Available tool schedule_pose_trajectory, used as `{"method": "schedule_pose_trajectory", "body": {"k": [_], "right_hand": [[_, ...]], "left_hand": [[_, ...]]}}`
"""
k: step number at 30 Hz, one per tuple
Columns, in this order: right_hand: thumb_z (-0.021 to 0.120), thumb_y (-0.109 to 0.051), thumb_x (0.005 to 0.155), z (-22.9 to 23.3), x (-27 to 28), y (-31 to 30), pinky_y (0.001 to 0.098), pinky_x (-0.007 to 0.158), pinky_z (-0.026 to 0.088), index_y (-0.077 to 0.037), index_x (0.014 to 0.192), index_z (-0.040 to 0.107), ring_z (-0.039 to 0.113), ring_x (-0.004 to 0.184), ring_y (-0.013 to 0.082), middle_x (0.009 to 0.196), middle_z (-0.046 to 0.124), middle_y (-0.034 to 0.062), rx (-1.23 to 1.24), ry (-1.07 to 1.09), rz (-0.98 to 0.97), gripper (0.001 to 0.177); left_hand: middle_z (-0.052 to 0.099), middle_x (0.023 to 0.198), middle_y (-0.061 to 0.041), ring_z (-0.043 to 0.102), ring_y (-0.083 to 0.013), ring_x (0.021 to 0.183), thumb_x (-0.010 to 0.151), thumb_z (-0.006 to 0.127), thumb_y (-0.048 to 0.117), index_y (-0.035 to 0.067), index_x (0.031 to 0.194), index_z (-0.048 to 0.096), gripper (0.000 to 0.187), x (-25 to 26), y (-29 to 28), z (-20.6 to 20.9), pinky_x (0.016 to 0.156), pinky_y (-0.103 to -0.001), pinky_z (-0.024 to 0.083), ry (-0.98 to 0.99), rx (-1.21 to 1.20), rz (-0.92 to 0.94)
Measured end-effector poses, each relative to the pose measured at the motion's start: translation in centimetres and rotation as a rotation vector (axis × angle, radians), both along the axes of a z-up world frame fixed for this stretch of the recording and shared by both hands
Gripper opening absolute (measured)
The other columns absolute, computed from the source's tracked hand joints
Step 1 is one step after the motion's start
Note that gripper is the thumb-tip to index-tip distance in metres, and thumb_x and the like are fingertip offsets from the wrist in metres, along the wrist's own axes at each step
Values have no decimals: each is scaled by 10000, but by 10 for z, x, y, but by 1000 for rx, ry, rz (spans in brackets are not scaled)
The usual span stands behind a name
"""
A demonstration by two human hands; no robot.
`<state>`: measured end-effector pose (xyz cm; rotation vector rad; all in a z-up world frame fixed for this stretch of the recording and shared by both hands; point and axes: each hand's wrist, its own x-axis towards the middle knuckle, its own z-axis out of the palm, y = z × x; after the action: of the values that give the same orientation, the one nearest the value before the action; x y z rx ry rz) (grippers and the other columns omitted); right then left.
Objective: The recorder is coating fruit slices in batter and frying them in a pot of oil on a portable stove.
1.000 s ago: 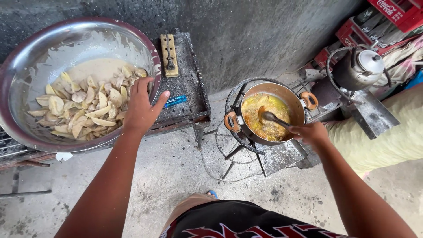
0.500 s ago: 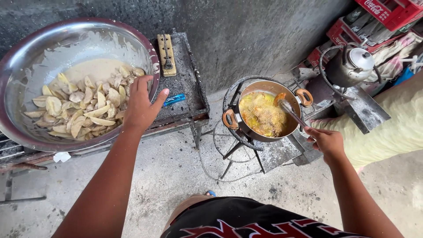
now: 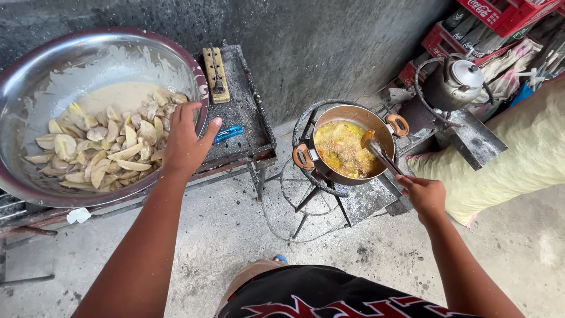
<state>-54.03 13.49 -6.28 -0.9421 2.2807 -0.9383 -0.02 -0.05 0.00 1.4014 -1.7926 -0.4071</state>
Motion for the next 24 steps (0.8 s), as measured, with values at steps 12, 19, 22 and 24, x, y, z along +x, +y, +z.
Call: {"method": "schedule_pose_trajectory", "body": {"k": [12, 19, 22, 24], "right_hand": [[862, -338, 822, 6, 21, 5, 281, 509, 415, -35, 1122, 786, 555, 574, 113, 734, 705, 112, -24, 45, -89, 433], [864, -357, 840, 9, 32, 4, 297, 522, 421, -27, 1124, 795, 563, 584, 135, 746, 705, 117, -55, 69, -113, 441], [852, -377, 847, 20, 44, 5, 299, 520, 440, -60, 1138, 791, 586, 580, 131, 744, 716, 107, -69, 95, -151, 434], [840, -366, 865, 30, 52, 7, 311, 511, 435, -88, 1142, 794, 581, 569, 135, 737, 713, 105, -52, 142, -153, 395]], "left_hand": [[512, 1368, -190, 510, -359, 1296, 1001, 601, 530, 13, 1362, 510, 637, 0, 1, 4, 1039, -478, 447, -3, 45, -10], [538, 1351, -194, 516, -365, 1298, 1006, 601, 521, 9, 1337, 526, 614, 2, -2, -3, 1055, -478, 440, -3, -4, -25], [545, 1353, -193, 523, -368, 1293, 1001, 601, 525, 10, 1329, 534, 614, 2, -1, -2, 1058, -478, 441, -3, -4, -30], [540, 1367, -185, 537, -358, 1286, 994, 584, 539, 17, 1334, 535, 626, 2, -2, -1, 1048, -483, 450, -10, 43, -33]]}}
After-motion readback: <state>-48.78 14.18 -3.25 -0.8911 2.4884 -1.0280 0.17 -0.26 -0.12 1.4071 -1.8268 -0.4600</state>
